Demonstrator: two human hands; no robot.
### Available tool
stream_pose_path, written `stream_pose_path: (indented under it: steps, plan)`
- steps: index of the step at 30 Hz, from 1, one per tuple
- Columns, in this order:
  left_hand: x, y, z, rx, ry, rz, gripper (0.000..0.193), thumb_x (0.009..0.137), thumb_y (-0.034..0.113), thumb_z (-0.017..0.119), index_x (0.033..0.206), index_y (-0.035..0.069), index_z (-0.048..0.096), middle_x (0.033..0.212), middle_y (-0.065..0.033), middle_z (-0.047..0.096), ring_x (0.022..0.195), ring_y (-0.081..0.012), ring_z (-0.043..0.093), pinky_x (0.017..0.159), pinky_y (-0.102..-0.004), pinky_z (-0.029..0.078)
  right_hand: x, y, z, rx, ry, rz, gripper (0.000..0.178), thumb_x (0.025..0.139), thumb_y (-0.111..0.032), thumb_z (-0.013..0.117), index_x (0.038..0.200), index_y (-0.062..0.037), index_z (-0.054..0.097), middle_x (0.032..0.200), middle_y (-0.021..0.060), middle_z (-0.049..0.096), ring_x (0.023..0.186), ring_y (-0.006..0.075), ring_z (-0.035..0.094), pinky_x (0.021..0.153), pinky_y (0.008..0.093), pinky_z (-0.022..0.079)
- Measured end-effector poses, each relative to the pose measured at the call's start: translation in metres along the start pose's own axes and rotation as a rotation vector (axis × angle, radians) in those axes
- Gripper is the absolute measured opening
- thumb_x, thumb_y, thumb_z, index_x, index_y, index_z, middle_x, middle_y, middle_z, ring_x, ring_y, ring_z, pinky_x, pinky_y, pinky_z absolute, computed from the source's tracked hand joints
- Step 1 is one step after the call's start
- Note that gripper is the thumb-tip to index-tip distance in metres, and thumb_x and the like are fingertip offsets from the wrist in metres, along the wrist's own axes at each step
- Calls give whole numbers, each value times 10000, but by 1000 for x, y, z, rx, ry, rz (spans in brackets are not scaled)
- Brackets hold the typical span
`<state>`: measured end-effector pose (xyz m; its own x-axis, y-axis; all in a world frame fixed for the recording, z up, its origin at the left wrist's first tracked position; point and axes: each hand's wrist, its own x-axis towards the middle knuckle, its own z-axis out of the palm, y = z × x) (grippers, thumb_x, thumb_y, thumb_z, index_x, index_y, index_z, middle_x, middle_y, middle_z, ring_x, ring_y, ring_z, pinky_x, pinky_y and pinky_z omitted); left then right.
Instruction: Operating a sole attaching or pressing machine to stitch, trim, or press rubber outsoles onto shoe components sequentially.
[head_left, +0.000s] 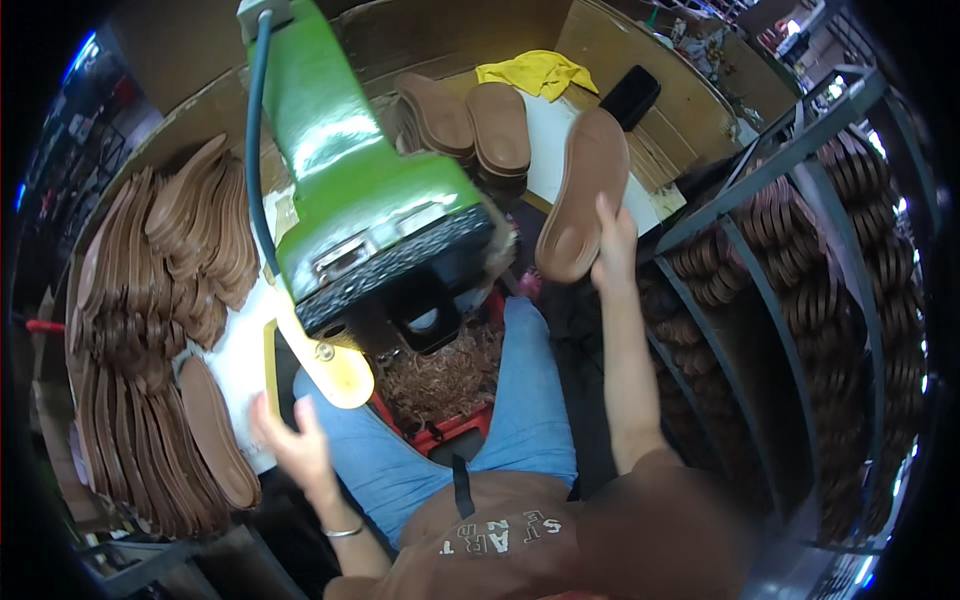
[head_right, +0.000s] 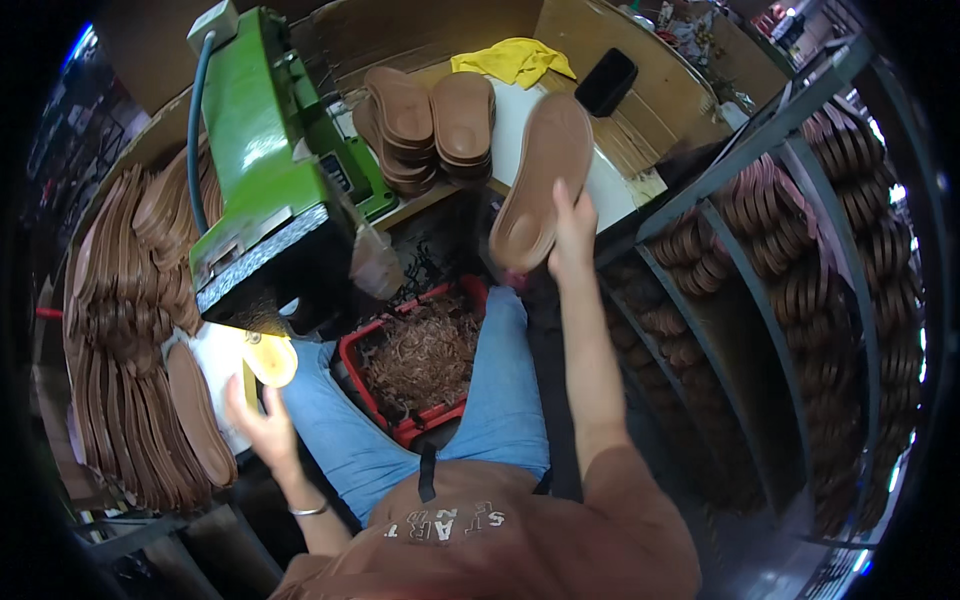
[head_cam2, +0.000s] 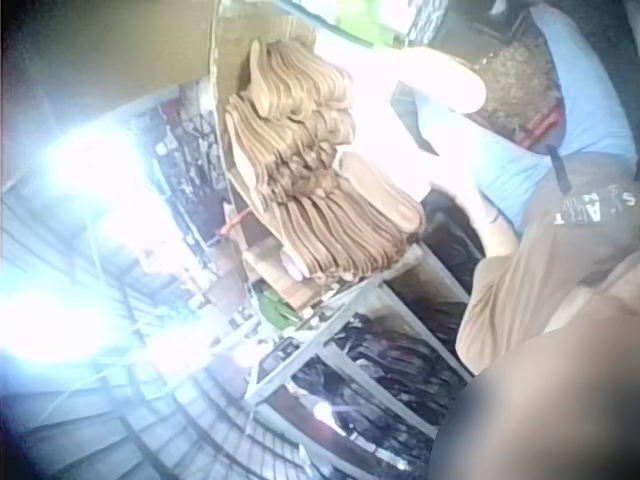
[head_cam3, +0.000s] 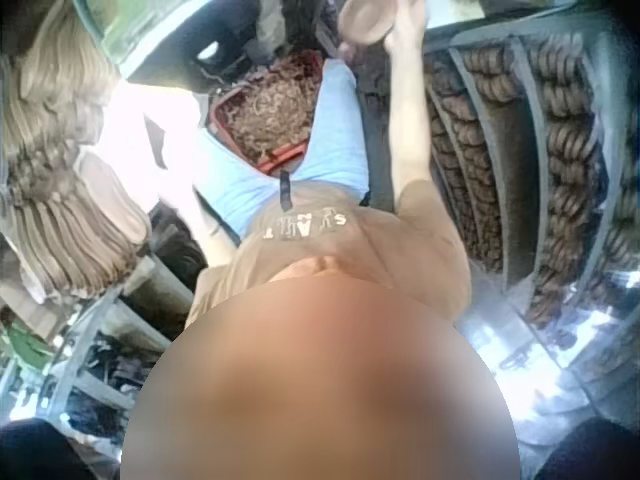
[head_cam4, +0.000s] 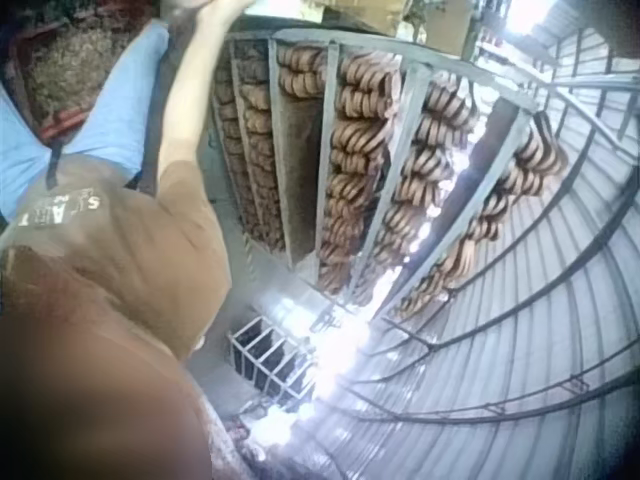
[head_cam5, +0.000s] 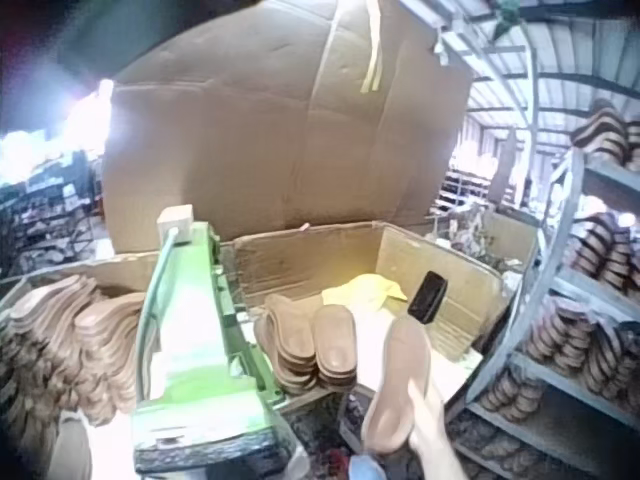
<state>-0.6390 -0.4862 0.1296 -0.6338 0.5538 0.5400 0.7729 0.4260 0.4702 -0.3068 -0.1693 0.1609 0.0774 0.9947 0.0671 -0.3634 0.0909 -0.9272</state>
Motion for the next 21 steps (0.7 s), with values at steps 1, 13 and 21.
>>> stream_pose_path:
  steps: [1,13,21]
  plan:
    - [7,-37,-20,202,-30,18,568,736,150,712,1228,-1,471,1228,-199,478,1159,-357,430,987,-457,340,40,3,-9,-81,7,27,379,933,-163,522,1238,49,446,1161,107,561,1031,194,550,898,336,435]
    - [-23,-74,-93,114,-112,-260,507,664,80,763,1151,100,625,1208,-147,488,1110,-335,473,951,-424,386,58,93,-28,-1166,336,-569,581,783,-264,660,1287,-68,448,1204,201,430,1133,365,391,988,444,289]
    - [-16,40,-39,-611,-815,332,464,494,210,866,924,117,719,1038,-99,635,958,-255,563,834,-365,455,-171,81,-18,-111,-682,878,443,797,-88,669,1210,9,541,1081,137,620,981,192,602,846,276,473]
